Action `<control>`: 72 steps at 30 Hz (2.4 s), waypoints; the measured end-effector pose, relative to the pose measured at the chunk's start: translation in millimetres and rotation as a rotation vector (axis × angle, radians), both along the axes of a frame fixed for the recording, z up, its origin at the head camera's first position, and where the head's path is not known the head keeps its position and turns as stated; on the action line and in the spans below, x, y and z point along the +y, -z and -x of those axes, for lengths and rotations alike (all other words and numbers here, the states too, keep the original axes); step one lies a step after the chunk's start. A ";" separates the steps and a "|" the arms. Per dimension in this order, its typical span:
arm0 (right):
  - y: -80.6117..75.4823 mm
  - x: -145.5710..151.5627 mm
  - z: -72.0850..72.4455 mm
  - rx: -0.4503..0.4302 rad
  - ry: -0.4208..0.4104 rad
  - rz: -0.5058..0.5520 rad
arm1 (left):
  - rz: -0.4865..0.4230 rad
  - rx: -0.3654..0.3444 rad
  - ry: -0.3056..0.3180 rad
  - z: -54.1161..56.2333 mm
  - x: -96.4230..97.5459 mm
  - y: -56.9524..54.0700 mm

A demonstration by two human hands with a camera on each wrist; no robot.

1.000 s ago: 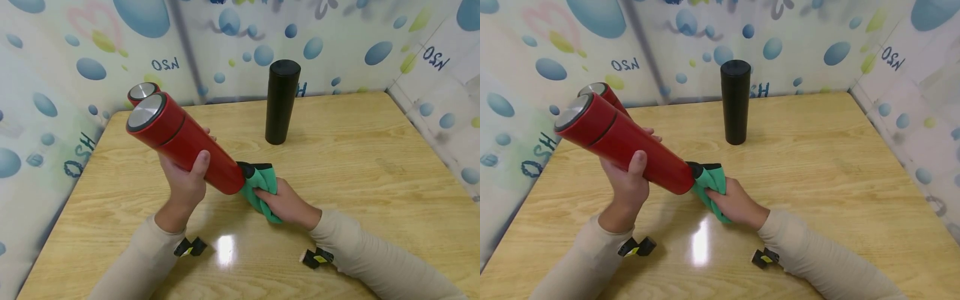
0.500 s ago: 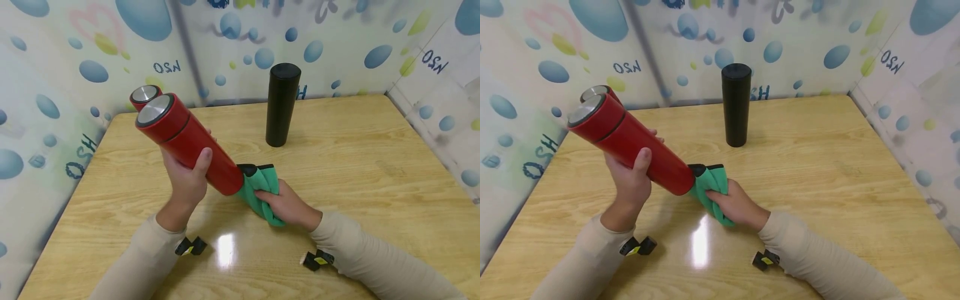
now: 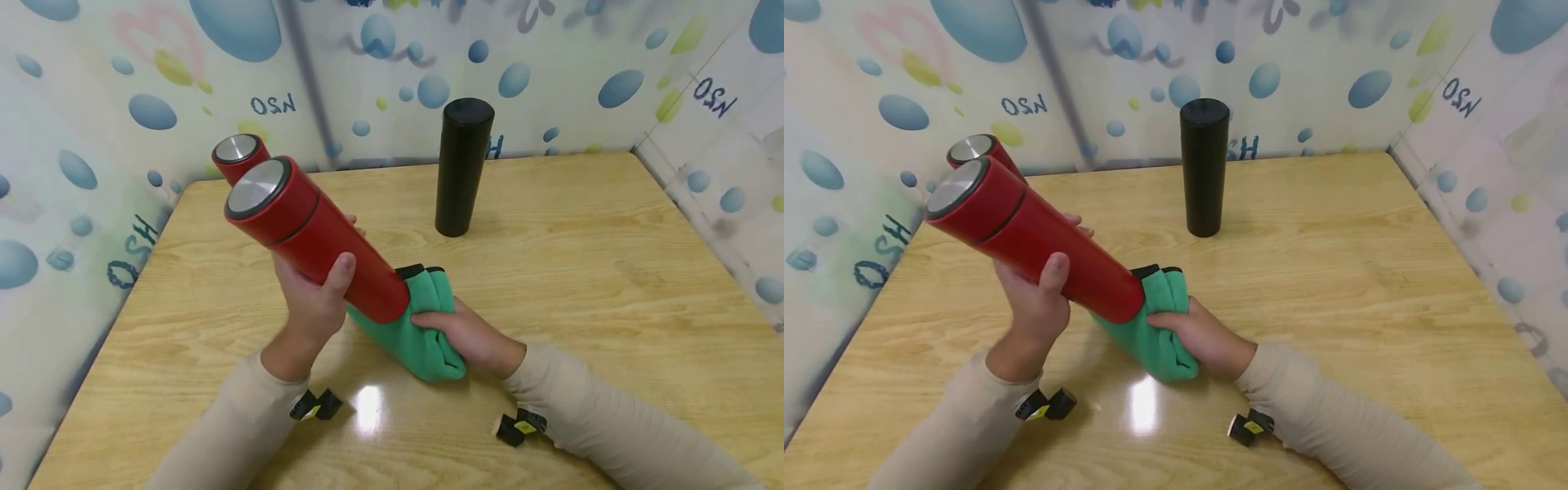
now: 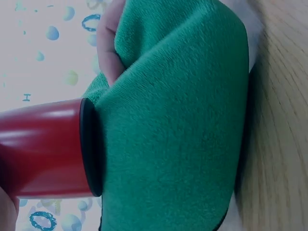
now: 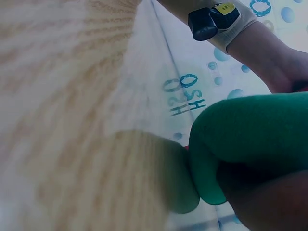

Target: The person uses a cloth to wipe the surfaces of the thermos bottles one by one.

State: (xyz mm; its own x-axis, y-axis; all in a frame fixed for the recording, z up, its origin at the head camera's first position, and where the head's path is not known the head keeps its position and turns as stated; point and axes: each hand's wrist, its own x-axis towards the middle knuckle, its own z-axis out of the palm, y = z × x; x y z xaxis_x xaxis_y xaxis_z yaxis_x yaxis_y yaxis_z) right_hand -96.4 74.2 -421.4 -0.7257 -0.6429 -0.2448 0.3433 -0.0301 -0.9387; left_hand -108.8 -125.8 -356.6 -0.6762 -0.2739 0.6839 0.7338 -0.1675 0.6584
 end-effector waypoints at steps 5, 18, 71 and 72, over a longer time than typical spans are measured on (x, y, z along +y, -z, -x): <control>0.1 1.1 0.0 -0.047 -0.003 0.033 | -0.042 0.025 -0.014 1.6 1.0 0.1; 0.5 1.6 0.1 -0.034 0.027 0.002 | 0.016 -0.050 0.001 -0.2 -1.2 1.5; -33.5 7.0 0.6 0.554 0.677 0.246 | 0.773 -0.568 0.238 -9.0 11.5 26.6; -32.1 6.6 0.4 0.560 0.678 0.248 | 0.791 -0.574 0.233 -9.5 11.2 26.0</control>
State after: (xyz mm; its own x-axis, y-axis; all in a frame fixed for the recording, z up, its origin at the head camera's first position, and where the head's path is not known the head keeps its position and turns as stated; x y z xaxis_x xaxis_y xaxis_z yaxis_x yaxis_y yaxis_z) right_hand -96.8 80.8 -389.4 -0.9383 -0.0224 0.3452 -0.3253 -0.2825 -0.9024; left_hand -99.3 -114.6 -382.7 -0.9394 0.2998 0.1661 0.2753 0.3718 0.8865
